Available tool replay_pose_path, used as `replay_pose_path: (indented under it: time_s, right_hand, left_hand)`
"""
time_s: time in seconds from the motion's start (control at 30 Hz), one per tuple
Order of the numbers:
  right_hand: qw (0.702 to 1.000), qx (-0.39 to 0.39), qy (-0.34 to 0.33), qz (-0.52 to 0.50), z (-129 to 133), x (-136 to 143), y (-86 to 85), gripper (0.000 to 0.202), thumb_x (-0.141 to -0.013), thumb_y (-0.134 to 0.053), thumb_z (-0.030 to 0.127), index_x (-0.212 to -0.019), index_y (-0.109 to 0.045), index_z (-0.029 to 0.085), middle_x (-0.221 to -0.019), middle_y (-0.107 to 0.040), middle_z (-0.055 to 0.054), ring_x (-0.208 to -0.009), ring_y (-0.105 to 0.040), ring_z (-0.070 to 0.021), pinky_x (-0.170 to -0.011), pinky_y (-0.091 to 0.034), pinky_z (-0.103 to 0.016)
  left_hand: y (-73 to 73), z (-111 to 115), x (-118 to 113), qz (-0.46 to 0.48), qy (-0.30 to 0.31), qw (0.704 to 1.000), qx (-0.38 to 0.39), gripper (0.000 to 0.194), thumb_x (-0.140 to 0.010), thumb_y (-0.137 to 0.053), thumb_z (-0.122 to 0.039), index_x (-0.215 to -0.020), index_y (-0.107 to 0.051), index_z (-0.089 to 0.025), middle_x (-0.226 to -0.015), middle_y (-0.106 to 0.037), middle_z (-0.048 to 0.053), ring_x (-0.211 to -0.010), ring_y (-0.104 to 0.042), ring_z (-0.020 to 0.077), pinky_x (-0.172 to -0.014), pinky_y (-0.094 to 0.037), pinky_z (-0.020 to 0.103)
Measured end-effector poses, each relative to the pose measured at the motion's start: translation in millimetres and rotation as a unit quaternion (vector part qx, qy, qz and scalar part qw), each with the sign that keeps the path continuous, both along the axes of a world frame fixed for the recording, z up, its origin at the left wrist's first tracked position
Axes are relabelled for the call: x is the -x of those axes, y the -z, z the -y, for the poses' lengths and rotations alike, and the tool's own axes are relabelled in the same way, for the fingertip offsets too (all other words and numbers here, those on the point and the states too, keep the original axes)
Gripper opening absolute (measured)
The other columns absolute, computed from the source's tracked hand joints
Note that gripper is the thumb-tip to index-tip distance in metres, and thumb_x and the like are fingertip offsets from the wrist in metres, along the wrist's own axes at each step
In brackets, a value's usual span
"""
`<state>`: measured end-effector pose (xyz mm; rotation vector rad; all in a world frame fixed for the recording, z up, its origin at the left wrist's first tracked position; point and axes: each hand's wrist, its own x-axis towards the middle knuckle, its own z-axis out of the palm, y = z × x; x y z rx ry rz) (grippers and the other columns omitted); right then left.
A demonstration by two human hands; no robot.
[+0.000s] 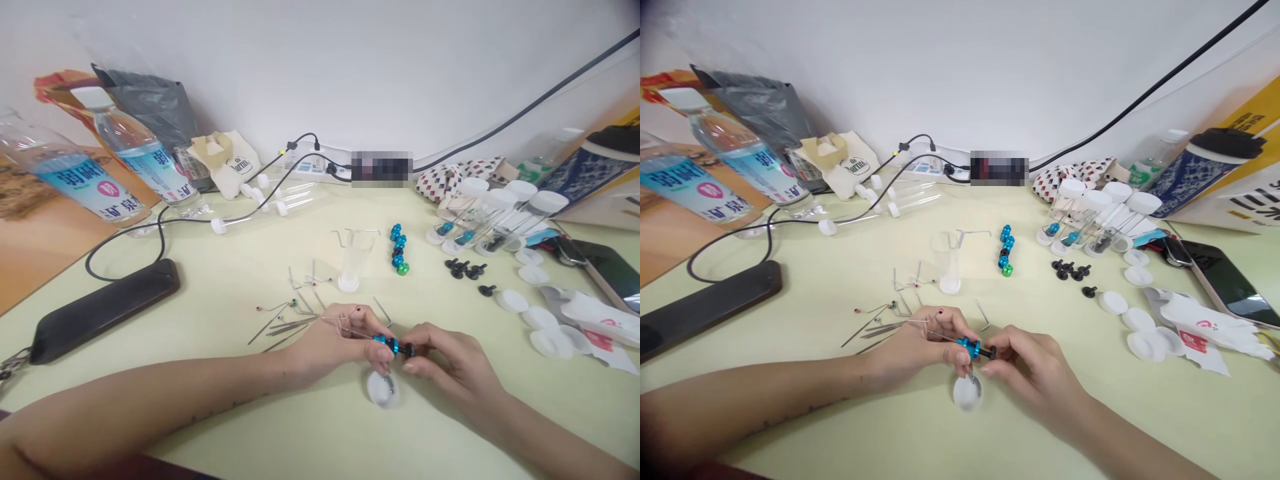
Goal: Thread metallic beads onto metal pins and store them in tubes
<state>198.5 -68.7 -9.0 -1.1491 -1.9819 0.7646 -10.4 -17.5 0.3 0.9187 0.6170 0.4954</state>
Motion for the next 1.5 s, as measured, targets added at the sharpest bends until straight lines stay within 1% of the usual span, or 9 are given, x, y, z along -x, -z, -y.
replay_pose_path:
  time_s: [0.1,0.2,0.47,0.67,0.87,1.07,1.27,1.43,1.5]
  right_hand:
    - [1.000,-0.005,-0.001,-0.014,-0.2,2.1,-1.2,0.005,-0.088,-0.060,0.024,-0.090,-0.056,0.021,-0.067,-0.061,0.002,-0.054,-0.054,-0.0096,-0.049,-0.043,-0.020]
    - [0.999,-0.024,-0.005,-0.036,-0.7,5.1,-3.1,0.009,-0.088,-0.058,0.017,-0.095,-0.055,0.022,-0.074,-0.064,0.002,-0.060,-0.058,-0.0098,-0.054,-0.045,-0.019]
    - [1.000,-0.001,-0.016,0.000,-0.2,0.5,-1.1,0.014,-0.092,-0.054,0.033,-0.085,-0.054,0.022,-0.063,-0.059,0.004,-0.049,-0.049,-0.0085,-0.046,-0.039,-0.019]
    - [0.998,-0.061,-0.010,-0.009,-1.6,4.9,-2.5,0.004,-0.090,-0.057,0.024,-0.093,-0.053,0.022,-0.071,-0.063,0.001,-0.058,-0.057,-0.0104,-0.051,-0.044,-0.020]
    - [0.996,-0.086,0.009,-0.018,-0.8,5.6,-2.2,0.010,-0.086,-0.062,0.021,-0.093,-0.055,0.022,-0.069,-0.064,0.000,-0.055,-0.057,-0.0110,-0.050,-0.045,-0.021]
    - [0.996,-0.090,0.018,-0.011,0.1,3.6,-2.5,0.011,-0.087,-0.063,0.028,-0.089,-0.054,0.022,-0.066,-0.065,0.001,-0.053,-0.058,-0.0109,-0.049,-0.044,-0.020]
    - [0.998,-0.053,-0.003,0.019,-1.3,-0.7,0.1,0.025,-0.092,-0.051,0.042,-0.079,-0.055,0.020,-0.060,-0.060,0.001,-0.047,-0.050,-0.0101,-0.044,-0.039,-0.021]
    - [0.998,-0.069,0.003,-0.001,-0.3,2.8,0.6,0.007,-0.090,-0.057,0.027,-0.091,-0.052,0.022,-0.068,-0.062,0.000,-0.055,-0.055,-0.0112,-0.049,-0.042,-0.021]
    - [0.997,-0.075,0.001,-0.015,0.6,4.4,1.0,0.008,-0.088,-0.059,0.020,-0.093,-0.052,0.022,-0.071,-0.063,-0.001,-0.059,-0.057,-0.0119,-0.051,-0.043,-0.022]
  left_hand:
    - [0.6,-0.1,-0.3,0.002,-0.006,1.000,-0.005,0.020,-0.069,-0.078,-0.022,-0.084,-0.067,-0.013,-0.068,-0.070,0.003,-0.064,-0.067,0.0134,-0.071,-0.052,0.029]
    - [1.6,0.2,-0.3,0.006,-0.010,1.000,-0.009,0.020,-0.070,-0.077,-0.021,-0.084,-0.067,-0.013,-0.068,-0.070,0.003,-0.064,-0.067,0.0133,-0.071,-0.052,0.029]
    - [0.1,0.2,-0.5,0.012,-0.002,1.000,0.004,0.021,-0.067,-0.079,-0.019,-0.084,-0.068,-0.011,-0.068,-0.071,0.004,-0.063,-0.068,0.0134,-0.069,-0.054,0.028]
    - [-0.2,0.2,-0.7,0.006,-0.008,1.000,0.000,0.019,-0.069,-0.078,-0.018,-0.082,-0.067,-0.012,-0.068,-0.071,0.003,-0.063,-0.067,0.0120,-0.071,-0.052,0.026]
    - [0.9,0.2,-0.8,0.008,-0.006,1.000,-0.005,0.019,-0.069,-0.078,-0.018,-0.083,-0.067,-0.012,-0.069,-0.071,0.004,-0.064,-0.068,0.0132,-0.071,-0.053,0.028]
    - [2.5,-0.1,-0.4,0.012,-0.003,1.000,-0.007,0.019,-0.069,-0.078,-0.018,-0.084,-0.067,-0.012,-0.069,-0.071,0.003,-0.063,-0.067,0.0122,-0.069,-0.053,0.027]
    - [1.7,0.8,0.7,0.012,0.006,1.000,0.001,0.020,-0.069,-0.078,-0.018,-0.085,-0.068,-0.012,-0.070,-0.071,0.004,-0.064,-0.068,0.0129,-0.069,-0.053,0.027]
    - [0.7,0.1,0.2,0.012,-0.006,1.000,0.001,0.019,-0.069,-0.078,-0.017,-0.084,-0.068,-0.012,-0.069,-0.071,0.004,-0.063,-0.068,0.0122,-0.069,-0.053,0.026]
    - [0.7,-0.3,-0.2,0.010,-0.008,1.000,0.000,0.019,-0.068,-0.079,-0.017,-0.083,-0.068,-0.012,-0.069,-0.072,0.003,-0.064,-0.068,0.0120,-0.070,-0.053,0.026]
